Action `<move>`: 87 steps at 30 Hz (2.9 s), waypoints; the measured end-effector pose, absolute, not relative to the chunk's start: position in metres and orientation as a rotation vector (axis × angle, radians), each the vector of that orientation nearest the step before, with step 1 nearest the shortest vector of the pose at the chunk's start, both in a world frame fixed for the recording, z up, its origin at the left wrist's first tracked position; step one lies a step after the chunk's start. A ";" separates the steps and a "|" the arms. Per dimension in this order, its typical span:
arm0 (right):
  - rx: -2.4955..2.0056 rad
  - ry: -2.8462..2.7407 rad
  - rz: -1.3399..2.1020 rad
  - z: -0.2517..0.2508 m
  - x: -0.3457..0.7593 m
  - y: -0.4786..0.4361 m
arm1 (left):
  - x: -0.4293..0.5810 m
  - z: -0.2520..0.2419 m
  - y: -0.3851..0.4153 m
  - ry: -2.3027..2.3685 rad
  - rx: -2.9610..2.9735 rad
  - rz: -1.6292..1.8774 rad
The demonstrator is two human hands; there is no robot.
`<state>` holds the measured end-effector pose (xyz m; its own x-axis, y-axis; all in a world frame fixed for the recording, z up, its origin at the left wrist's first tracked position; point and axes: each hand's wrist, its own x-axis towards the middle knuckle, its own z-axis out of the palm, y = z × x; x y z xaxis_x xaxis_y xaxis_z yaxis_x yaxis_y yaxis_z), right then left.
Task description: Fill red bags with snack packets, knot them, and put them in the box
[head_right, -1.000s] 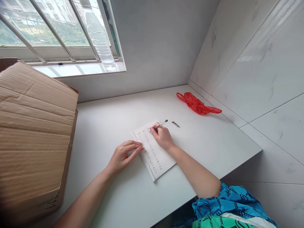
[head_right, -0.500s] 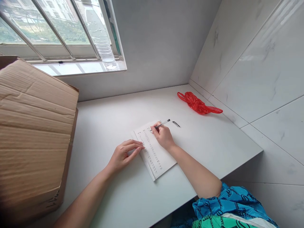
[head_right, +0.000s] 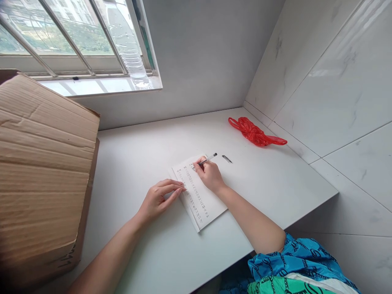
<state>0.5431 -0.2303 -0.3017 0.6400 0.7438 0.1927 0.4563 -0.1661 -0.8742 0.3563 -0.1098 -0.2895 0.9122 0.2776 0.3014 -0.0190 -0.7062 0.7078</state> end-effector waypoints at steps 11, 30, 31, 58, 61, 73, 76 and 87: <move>-1.824 -0.970 0.323 -0.302 0.544 -0.231 | 0.357 -0.288 -0.110 0.173 2.307 0.514; -1.828 -0.930 0.332 -0.304 0.544 -0.229 | 0.357 -0.290 -0.110 0.176 2.313 0.500; -1.798 -0.901 0.348 -0.303 0.544 -0.229 | 0.357 -0.290 -0.109 0.173 2.313 0.500; -1.730 -0.870 0.360 -0.293 0.618 -0.360 | 0.361 -0.285 -0.104 0.399 2.437 0.556; -1.669 -0.758 0.440 -0.290 0.613 -0.351 | 0.361 -0.285 -0.105 0.404 2.437 0.562; -2.410 -1.159 0.177 -0.282 0.622 -0.354 | 0.361 -0.284 -0.105 0.425 2.382 0.518; -2.456 -1.202 0.131 -0.286 0.627 -0.347 | 0.361 -0.285 -0.105 0.413 2.382 0.526; -2.372 -1.316 0.060 -0.291 0.632 -0.311 | 0.359 -0.285 -0.104 0.372 2.373 0.551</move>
